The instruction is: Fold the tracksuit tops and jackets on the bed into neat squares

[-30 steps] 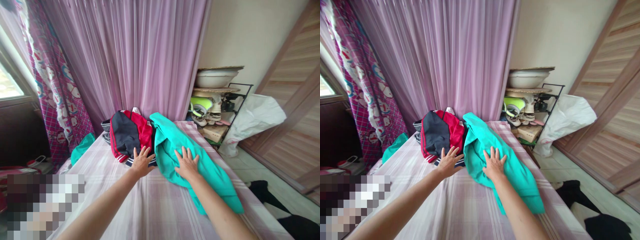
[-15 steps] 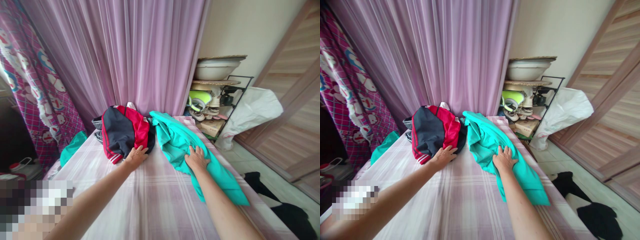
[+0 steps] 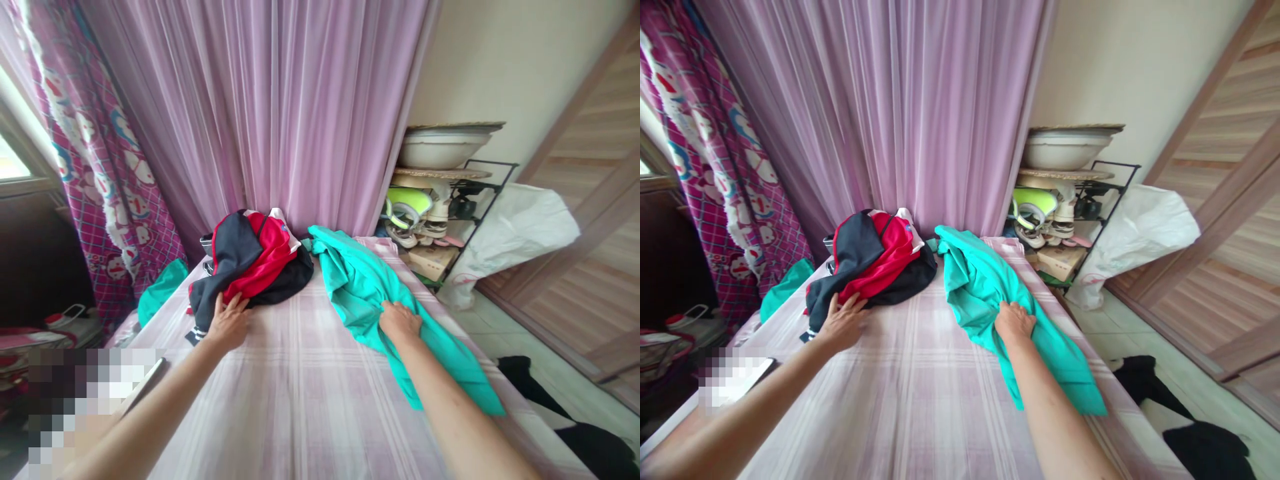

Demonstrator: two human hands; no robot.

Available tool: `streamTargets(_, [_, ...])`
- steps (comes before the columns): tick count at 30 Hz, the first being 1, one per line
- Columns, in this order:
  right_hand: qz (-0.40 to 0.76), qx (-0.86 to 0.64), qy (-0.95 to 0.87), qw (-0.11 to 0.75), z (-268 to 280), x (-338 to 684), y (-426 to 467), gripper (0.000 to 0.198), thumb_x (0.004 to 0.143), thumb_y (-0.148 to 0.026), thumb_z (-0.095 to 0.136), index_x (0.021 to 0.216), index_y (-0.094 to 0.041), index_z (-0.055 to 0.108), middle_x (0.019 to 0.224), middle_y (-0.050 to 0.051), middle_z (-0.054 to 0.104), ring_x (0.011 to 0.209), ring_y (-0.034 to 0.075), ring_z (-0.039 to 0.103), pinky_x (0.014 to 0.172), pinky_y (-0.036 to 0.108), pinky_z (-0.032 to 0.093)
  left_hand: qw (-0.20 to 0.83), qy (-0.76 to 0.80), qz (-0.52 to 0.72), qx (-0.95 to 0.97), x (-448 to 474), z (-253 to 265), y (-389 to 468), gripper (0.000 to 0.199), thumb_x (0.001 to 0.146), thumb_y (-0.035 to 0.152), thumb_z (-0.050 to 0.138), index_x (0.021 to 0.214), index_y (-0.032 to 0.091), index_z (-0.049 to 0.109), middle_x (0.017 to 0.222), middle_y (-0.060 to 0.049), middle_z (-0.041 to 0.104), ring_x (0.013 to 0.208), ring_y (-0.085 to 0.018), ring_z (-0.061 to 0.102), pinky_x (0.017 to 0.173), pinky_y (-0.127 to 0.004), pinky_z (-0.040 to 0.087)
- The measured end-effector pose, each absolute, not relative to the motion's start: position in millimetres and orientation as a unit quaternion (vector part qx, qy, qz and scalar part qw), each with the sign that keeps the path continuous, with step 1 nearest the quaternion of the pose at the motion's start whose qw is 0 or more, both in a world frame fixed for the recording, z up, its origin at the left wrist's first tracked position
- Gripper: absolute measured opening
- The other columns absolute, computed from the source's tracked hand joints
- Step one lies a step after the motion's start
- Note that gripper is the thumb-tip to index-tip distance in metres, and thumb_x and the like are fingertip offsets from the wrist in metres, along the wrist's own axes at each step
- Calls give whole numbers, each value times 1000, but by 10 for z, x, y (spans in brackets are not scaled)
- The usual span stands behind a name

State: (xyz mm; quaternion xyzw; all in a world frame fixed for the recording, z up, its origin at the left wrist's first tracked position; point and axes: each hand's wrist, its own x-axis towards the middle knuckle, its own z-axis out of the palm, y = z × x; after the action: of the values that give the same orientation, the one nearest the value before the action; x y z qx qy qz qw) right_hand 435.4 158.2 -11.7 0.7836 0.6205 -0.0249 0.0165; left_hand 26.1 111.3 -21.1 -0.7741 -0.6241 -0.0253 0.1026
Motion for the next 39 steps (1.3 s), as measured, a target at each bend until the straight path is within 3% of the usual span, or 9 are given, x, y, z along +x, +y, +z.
streamTargets(6, [40,735,676,6,-223,4182,1143,40,94,-16,36,119,-23,66,118,12,66,109,25,59,82,37,40,112,-583,-166,-787,970,-757,443,60,91,48,47,145,22,45,150,-11,48,144,-31,33,119,-59,13])
streamTargets(10, [67,742,665,-51,-365,4133,936,38,94,-21,40,122,-23,65,115,10,67,108,23,60,81,35,40,87,-609,-176,-769,1087,-867,241,64,91,47,50,149,22,39,152,-13,45,145,-31,31,119,-58,17])
streamTargets(18, [34,757,647,-84,-386,4186,1012,39,94,-23,41,123,-24,66,121,7,67,110,21,58,82,33,39,28,-622,-152,-768,1117,-690,213,62,92,40,51,148,18,41,154,-13,41,146,-33,29,117,-62,21])
streamTargets(24, [26,761,643,-86,-387,4193,1010,39,93,-23,41,123,-25,67,124,7,66,111,21,58,83,33,39,1,-623,-145,-768,1134,-641,180,45,95,47,44,134,29,59,151,-8,47,145,-34,32,115,-64,23])
streamTargets(33, [29,757,646,-94,-375,4176,975,40,94,-24,40,123,-23,67,123,7,66,111,21,59,84,33,40,-5,-621,-156,-768,1131,-648,182,45,96,46,44,135,29,57,147,-7,52,143,-32,34,116,-62,22])
streamTargets(39, [32,760,647,-53,-258,4118,956,39,93,-23,40,121,-25,67,120,7,68,110,20,60,84,31,41,-8,-615,-164,-771,1111,-688,204,45,95,45,44,136,29,57,146,-7,53,142,-33,37,116,-62,23])
